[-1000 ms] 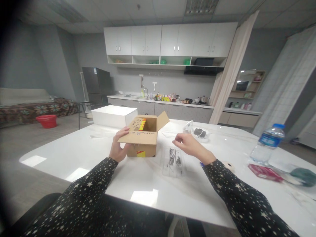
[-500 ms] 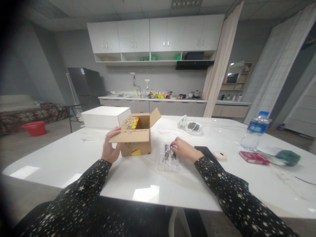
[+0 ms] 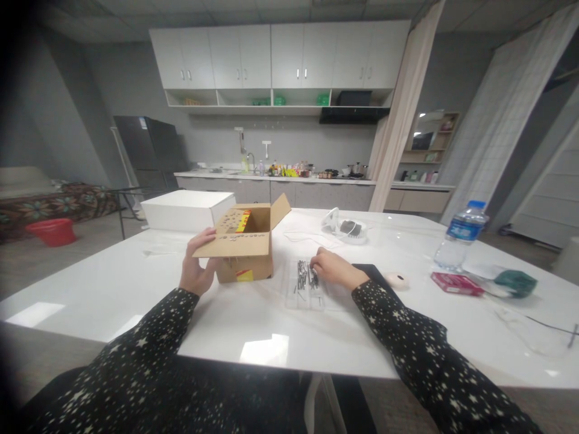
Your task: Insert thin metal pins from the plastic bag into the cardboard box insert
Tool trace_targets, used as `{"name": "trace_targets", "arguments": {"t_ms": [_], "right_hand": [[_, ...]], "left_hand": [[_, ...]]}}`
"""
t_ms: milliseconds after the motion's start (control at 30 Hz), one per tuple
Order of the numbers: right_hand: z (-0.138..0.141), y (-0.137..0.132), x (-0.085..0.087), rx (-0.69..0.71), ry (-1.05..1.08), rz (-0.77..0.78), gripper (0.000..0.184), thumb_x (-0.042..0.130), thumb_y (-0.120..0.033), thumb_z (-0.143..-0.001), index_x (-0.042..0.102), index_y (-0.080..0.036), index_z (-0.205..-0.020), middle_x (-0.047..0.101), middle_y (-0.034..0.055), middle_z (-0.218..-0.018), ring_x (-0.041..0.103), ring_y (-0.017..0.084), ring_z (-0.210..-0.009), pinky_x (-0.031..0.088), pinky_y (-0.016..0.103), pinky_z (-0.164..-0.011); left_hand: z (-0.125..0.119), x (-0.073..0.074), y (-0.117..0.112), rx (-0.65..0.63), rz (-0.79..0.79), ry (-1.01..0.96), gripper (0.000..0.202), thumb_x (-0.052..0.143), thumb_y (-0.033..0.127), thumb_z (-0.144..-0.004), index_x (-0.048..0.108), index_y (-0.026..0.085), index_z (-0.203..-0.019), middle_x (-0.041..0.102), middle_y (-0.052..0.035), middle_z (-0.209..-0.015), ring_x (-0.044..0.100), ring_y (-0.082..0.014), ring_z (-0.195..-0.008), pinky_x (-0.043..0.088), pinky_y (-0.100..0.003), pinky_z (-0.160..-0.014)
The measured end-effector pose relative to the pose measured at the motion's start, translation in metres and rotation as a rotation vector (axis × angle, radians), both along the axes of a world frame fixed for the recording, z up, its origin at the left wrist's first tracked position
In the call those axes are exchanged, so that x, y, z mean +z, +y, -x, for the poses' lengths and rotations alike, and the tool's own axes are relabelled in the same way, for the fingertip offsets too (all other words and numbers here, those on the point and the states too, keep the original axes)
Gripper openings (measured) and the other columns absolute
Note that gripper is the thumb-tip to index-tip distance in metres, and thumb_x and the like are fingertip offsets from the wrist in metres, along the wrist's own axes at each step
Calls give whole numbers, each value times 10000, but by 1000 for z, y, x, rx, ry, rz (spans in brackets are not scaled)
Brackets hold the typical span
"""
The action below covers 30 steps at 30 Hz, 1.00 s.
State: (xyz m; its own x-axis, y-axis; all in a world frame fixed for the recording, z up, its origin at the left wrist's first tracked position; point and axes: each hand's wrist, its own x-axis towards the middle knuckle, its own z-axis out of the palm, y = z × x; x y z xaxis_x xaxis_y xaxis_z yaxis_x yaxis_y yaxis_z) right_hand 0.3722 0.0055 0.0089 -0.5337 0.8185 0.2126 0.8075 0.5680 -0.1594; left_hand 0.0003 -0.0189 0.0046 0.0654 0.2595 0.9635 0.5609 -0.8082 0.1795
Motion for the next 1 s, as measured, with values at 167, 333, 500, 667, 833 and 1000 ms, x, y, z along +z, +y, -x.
{"name": "trace_targets", "arguments": {"t_ms": [167,333,500,667,833,1000], "right_hand": [[-1,-11,8,29,58,71,324,486,-128,-858,767,-170,-1014,607,103,-984,607,201,-863,455,298,-857],[-6,-14,7,69,39,96,348,500,-111,-834,774,-186,-1034,624,97,-996,611,200,-863,451,298,-851],[-5,-16,11,88,-12,64,271,521,-157,-848,760,-188,-971,615,89,-956,599,193,-814,440,296,-804],[-5,-12,5,53,52,67,189,570,-237,-864,734,-169,-930,600,83,-944,586,186,-802,443,287,-793],[-7,-4,-2,-25,76,75,172,606,-284,-853,702,-159,-921,621,92,-921,582,209,-835,435,298,-785],[-5,-6,-1,-34,73,78,142,604,-225,-803,690,-164,-898,626,89,-923,583,209,-840,432,282,-770]], "left_hand": [[-1,0,1,-6,-5,1,384,599,288,-880,520,218,-1249,576,-136,-1323,510,-299,-1324,409,-569,-1117],[-4,-1,1,13,2,9,382,588,300,-885,511,220,-1250,572,-131,-1329,504,-298,-1328,407,-573,-1120],[-7,-1,2,9,-9,12,379,590,298,-888,507,219,-1250,571,-133,-1326,512,-293,-1316,405,-573,-1119],[-10,-1,2,-1,-17,12,378,587,300,-894,510,215,-1254,568,-135,-1328,510,-294,-1317,404,-578,-1118],[-12,0,1,-2,-15,8,377,589,295,-891,510,214,-1251,566,-137,-1332,513,-294,-1314,403,-580,-1119],[-12,2,0,-5,-26,5,369,591,294,-892,513,221,-1245,573,-133,-1312,524,-293,-1303,417,-574,-1110]]}}
